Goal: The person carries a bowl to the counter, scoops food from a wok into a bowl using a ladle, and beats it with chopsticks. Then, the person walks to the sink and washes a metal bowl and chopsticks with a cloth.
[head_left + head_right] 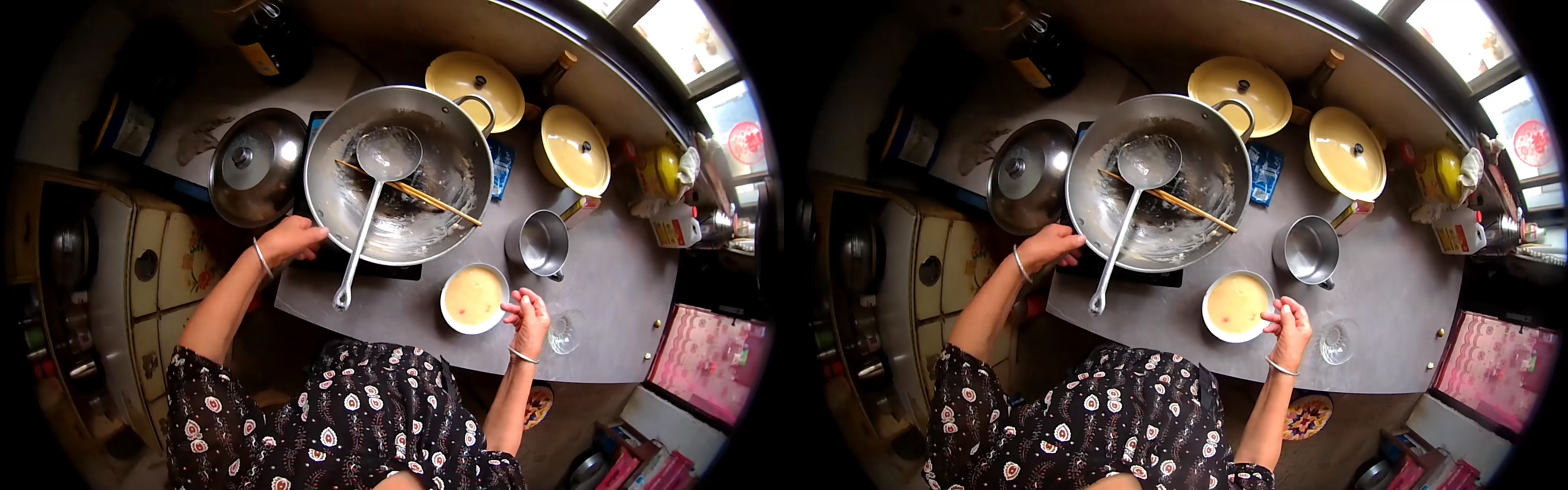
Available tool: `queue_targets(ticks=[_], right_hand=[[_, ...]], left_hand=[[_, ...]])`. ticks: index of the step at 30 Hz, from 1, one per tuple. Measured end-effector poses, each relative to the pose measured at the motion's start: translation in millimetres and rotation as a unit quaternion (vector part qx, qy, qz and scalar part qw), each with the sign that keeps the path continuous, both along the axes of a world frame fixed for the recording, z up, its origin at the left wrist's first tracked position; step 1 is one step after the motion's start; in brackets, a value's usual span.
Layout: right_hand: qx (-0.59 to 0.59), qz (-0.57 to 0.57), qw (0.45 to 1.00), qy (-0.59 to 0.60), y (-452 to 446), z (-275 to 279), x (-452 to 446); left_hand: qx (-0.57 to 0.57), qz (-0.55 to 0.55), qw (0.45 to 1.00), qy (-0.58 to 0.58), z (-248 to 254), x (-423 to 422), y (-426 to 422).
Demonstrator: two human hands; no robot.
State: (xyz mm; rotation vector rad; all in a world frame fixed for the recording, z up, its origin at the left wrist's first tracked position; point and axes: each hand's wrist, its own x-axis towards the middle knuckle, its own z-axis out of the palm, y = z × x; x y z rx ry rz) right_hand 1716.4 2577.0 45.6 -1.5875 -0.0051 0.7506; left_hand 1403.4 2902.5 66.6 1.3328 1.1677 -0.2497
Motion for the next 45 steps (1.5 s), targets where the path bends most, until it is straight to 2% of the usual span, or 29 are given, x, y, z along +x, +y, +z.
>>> queue_targets(ticks=[1,4,8,16,23,25,27,29,31,33,35,39,41,45], right_hand=[[0.002,0.000,1.000,0.002,-0.2,0.8,-4.6],[-0.005,-0.028,1.000,0.000,-7.1,1.8,-17.3],[-0.017,-0.078,0.997,0.006,-29.7,-7.2,-38.4],[-0.045,-0.190,0.980,0.047,-73.8,-21.7,-126.8],[-0.047,-0.244,0.966,0.074,-86.2,-30.2,-191.7],[-0.034,-0.260,0.962,0.072,-91.3,-25.8,-202.6],[-0.008,-0.279,0.958,0.069,-103.2,-30.7,-215.5],[-0.005,-0.305,0.949,0.073,-114.1,-34.5,-228.9],[-0.010,-0.320,0.944,0.075,-124.3,-33.0,-243.2],[-0.002,-0.333,0.940,0.076,-138.3,-32.7,-261.5],[0.010,-0.356,0.931,0.080,-155.9,-36.9,-282.9],[0.022,-0.417,0.904,0.090,-198.2,-44.2,-333.9],[0.016,-0.439,0.894,0.085,-220.0,-51.4,-359.8],[0.029,-0.471,0.877,0.091,-258.7,-60.1,-396.6]], left_hand=[[-0.058,0.039,0.998,-0.007,-2.2,2.3,5.8],[-0.190,0.070,0.977,-0.062,1.7,9.1,16.2],[-0.210,0.070,0.967,-0.124,-3.0,12.0,23.3],[-0.233,0.092,0.958,-0.137,-9.5,12.7,20.0],[-0.183,0.057,0.969,-0.155,-6.7,7.9,21.2],[-0.120,0.065,0.976,-0.168,-4.9,0.8,26.3],[0.083,0.089,0.980,-0.155,-12.0,-8.1,32.2],[0.311,0.091,0.925,-0.200,-7.8,-2.5,24.5],[0.350,0.082,0.892,-0.272,27.0,18.4,-5.1],[0.391,0.026,0.866,-0.311,56.2,37.7,-45.4],[0.316,-0.019,0.870,-0.378,63.6,49.0,-80.3],[0.176,-0.148,0.879,-0.418,72.4,52.1,-164.9],[0.105,-0.187,0.898,-0.383,65.2,43.8,-198.4],[0.078,-0.253,0.902,-0.342,42.8,23.2,-246.0]])
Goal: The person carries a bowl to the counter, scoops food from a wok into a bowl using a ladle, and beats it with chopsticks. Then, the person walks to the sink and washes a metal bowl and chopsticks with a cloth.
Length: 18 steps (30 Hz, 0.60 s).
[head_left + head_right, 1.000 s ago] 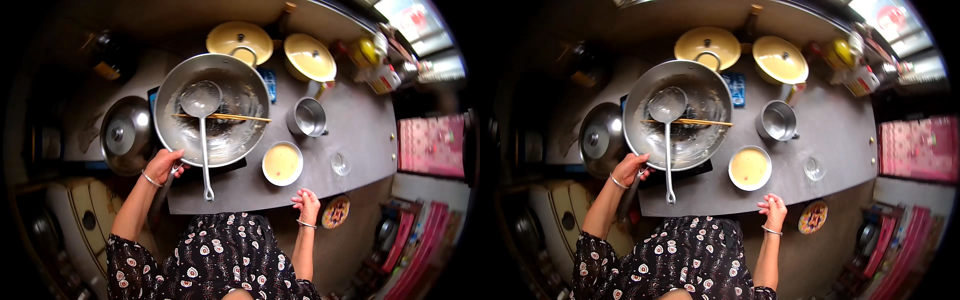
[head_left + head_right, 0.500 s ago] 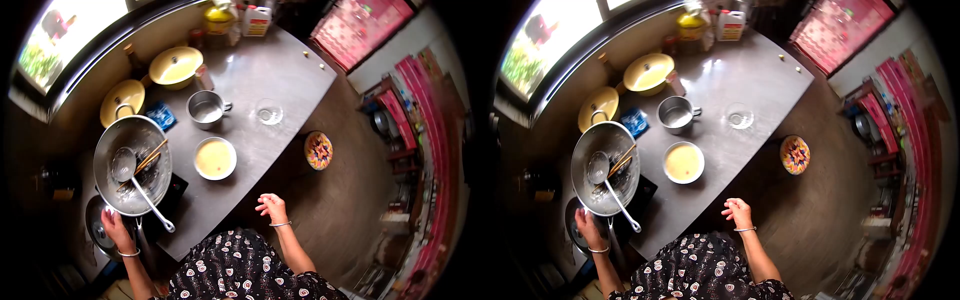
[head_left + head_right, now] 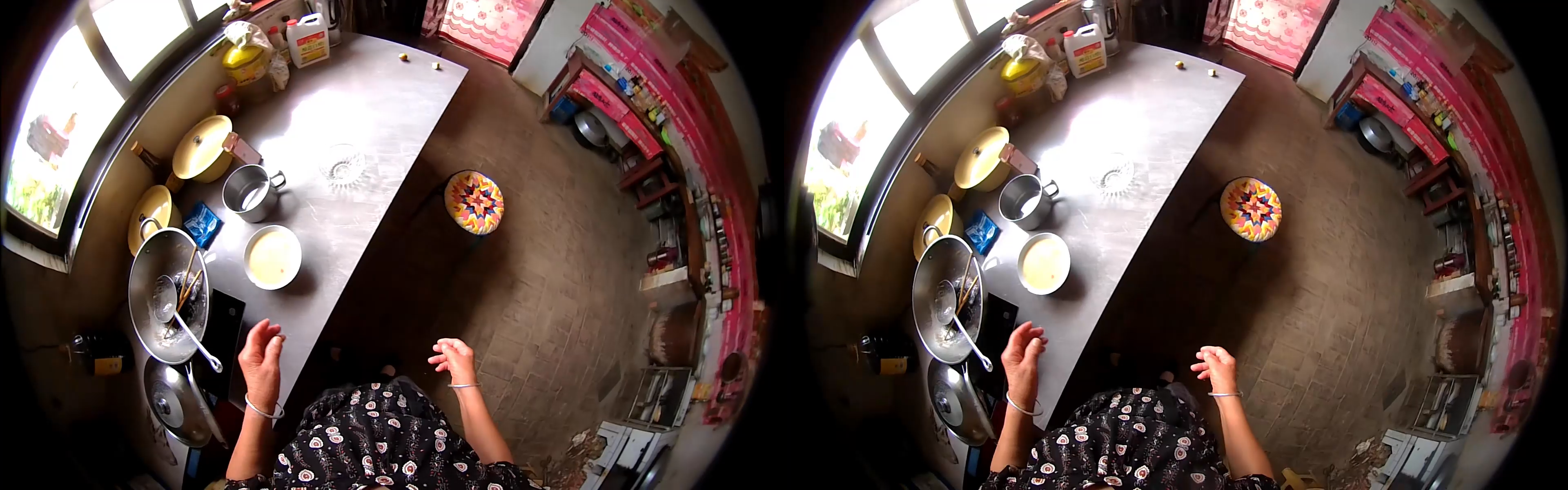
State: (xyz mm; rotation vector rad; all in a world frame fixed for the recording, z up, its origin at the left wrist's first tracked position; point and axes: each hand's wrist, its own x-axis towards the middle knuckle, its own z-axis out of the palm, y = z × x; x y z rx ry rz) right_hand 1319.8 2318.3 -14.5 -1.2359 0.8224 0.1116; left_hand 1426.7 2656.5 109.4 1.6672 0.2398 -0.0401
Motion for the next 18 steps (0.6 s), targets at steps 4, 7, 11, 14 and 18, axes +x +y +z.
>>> queue_targets(ticks=[4,7,11,14,18], right_hand=[[0.003,0.000,1.000,0.025,-19.3,-4.5,-6.0],[0.006,0.017,0.999,0.027,-19.4,-0.2,16.9],[0.002,0.024,1.000,-0.013,-11.5,10.2,47.5],[0.010,0.024,1.000,-0.016,-13.0,26.0,55.0],[-0.014,-0.059,0.998,-0.001,-34.2,20.3,40.9]], left_hand=[[-0.015,-0.025,0.998,0.059,-8.3,-9.2,-26.7],[0.019,-0.028,0.997,0.065,-13.8,0.4,-29.8],[0.027,-0.050,0.995,0.084,-28.3,27.0,-34.5],[0.014,-0.071,0.995,0.068,-43.0,53.5,-49.3],[0.017,-0.144,0.987,0.067,-50.0,90.6,-83.9]])
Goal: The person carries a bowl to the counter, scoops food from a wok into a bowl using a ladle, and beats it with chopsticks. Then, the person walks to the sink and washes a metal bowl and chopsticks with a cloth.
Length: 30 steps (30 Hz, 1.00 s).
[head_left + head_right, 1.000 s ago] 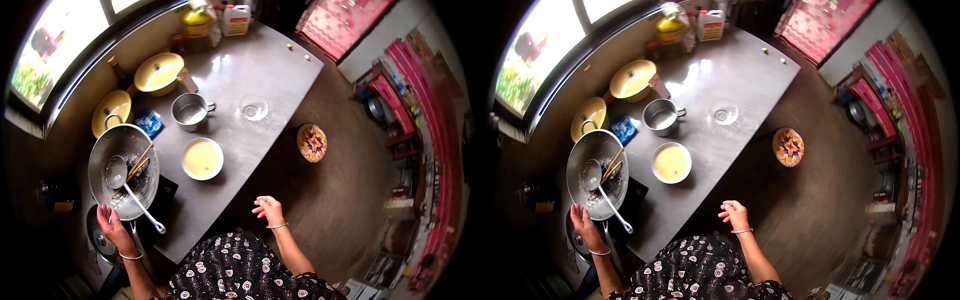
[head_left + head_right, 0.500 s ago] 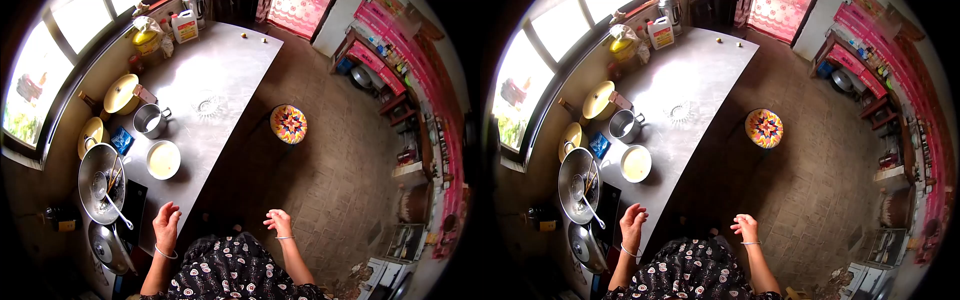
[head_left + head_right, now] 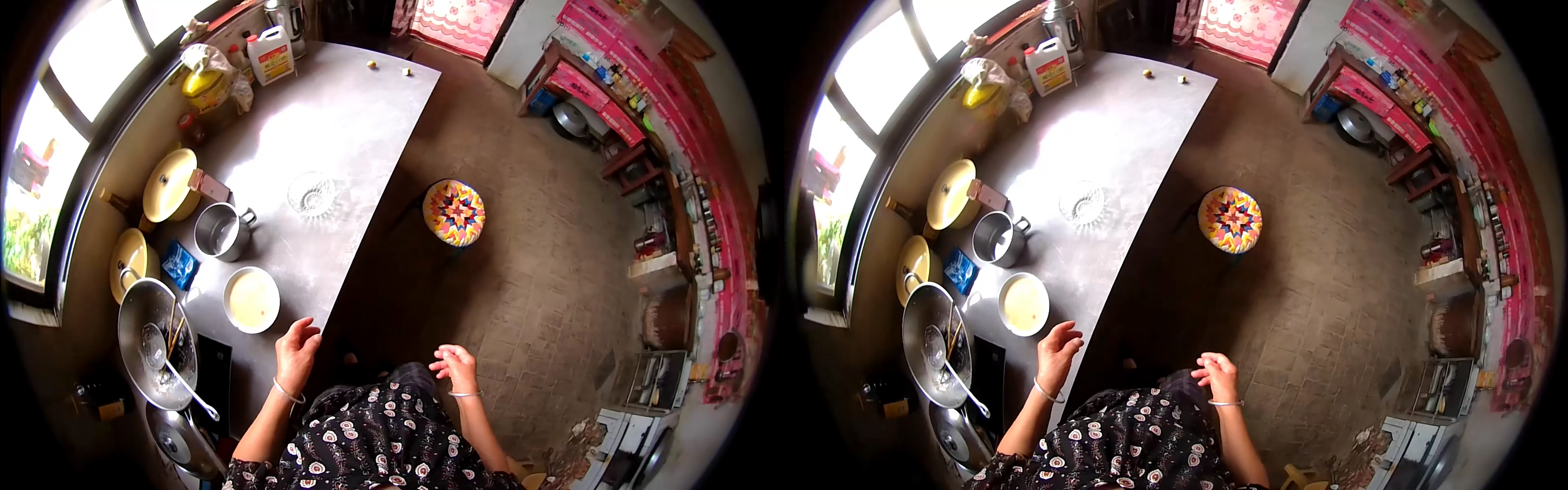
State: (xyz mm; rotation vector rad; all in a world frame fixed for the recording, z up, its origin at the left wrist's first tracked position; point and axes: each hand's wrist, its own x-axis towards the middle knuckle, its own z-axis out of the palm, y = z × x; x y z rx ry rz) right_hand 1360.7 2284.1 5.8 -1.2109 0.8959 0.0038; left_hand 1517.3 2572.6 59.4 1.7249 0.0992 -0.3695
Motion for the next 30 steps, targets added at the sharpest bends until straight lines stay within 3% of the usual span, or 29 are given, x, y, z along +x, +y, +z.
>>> queue_targets(ticks=[8,13,16,22,30], right_hand=[[0.008,-0.081,0.996,0.027,-55.5,-17.7,-10.3],[-0.005,-0.097,0.995,0.009,-117.8,-14.6,18.1],[-0.003,-0.094,0.996,0.011,-154.7,-15.7,38.9],[-0.028,-0.078,0.995,0.062,-200.2,-6.9,85.3],[-0.004,-0.131,0.987,0.092,-216.1,-11.2,153.5]], left_hand=[[0.049,-0.106,0.989,-0.087,-2.0,75.1,-91.3],[0.062,-0.116,0.990,-0.044,-5.2,108.7,-156.6],[0.072,-0.142,0.982,-0.097,-23.3,130.4,-189.4],[0.087,-0.168,0.979,-0.068,-34.9,203.8,-244.2],[0.156,-0.155,0.927,-0.304,-67.1,413.4,-338.0]])
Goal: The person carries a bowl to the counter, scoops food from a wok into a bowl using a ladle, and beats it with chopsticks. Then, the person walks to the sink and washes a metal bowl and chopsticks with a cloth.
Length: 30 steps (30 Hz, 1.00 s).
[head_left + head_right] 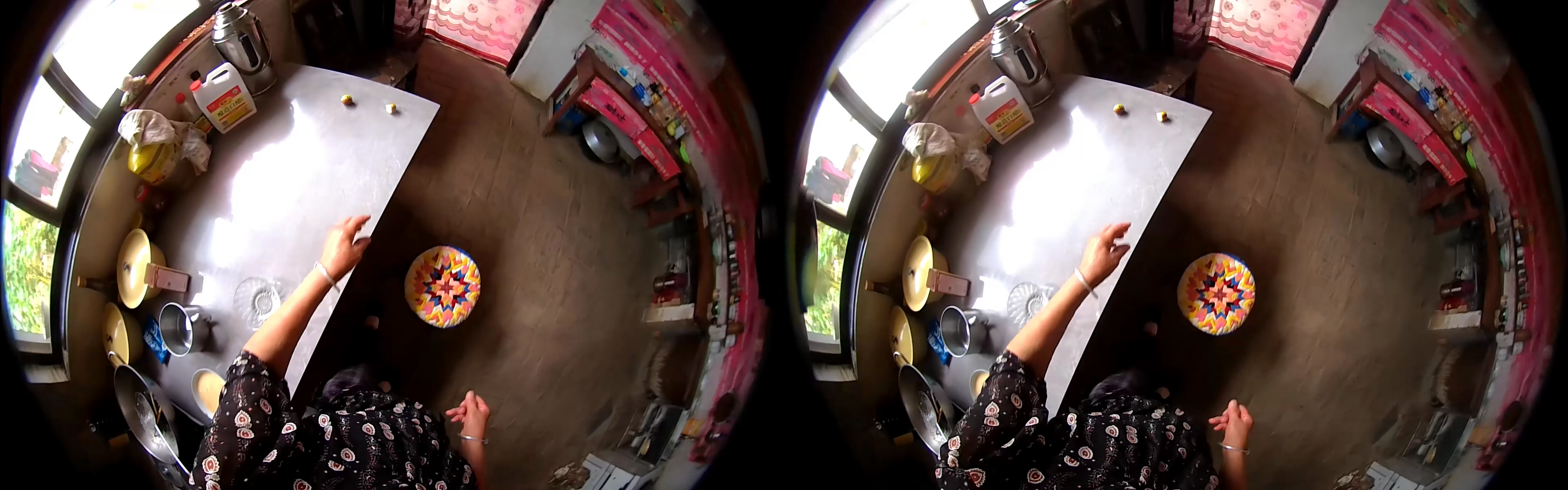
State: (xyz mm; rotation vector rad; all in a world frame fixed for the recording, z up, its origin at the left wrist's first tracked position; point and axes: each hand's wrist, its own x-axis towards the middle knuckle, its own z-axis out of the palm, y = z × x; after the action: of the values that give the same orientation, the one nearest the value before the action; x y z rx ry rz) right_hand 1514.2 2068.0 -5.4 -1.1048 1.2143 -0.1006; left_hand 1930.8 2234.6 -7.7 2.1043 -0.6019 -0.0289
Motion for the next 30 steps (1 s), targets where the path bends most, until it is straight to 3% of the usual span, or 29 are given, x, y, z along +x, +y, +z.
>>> queue_targets(ticks=[5,13,19,22,25,28,30], right_hand=[[0.022,-0.006,1.000,0.014,-15.2,8.4,55.5],[0.045,-0.018,0.994,0.095,-22.3,13.1,93.6],[0.058,-0.040,0.989,0.132,-18.9,-20.1,72.7],[0.069,-0.021,0.987,0.144,-19.3,-6.1,83.5],[0.081,0.010,0.989,0.125,-22.7,-75.7,2.2],[0.084,-0.037,0.989,0.117,-16.0,-38.7,27.7],[0.071,-0.058,0.986,0.141,-15.0,-1.9,70.1]], left_hand=[[0.003,-0.012,0.996,-0.092,-13.6,128.5,-56.5],[0.089,-0.002,0.993,-0.076,-46.9,278.5,-119.4],[0.165,-0.028,0.984,-0.065,-59.8,331.4,-156.3],[0.246,-0.056,0.965,-0.065,-63.9,349.1,-174.9],[0.309,-0.089,0.944,-0.079,-73.3,356.8,-183.7],[0.377,-0.101,0.916,-0.095,-89.0,366.1,-185.0],[0.349,-0.018,0.928,-0.132,-87.6,351.9,-178.7]])
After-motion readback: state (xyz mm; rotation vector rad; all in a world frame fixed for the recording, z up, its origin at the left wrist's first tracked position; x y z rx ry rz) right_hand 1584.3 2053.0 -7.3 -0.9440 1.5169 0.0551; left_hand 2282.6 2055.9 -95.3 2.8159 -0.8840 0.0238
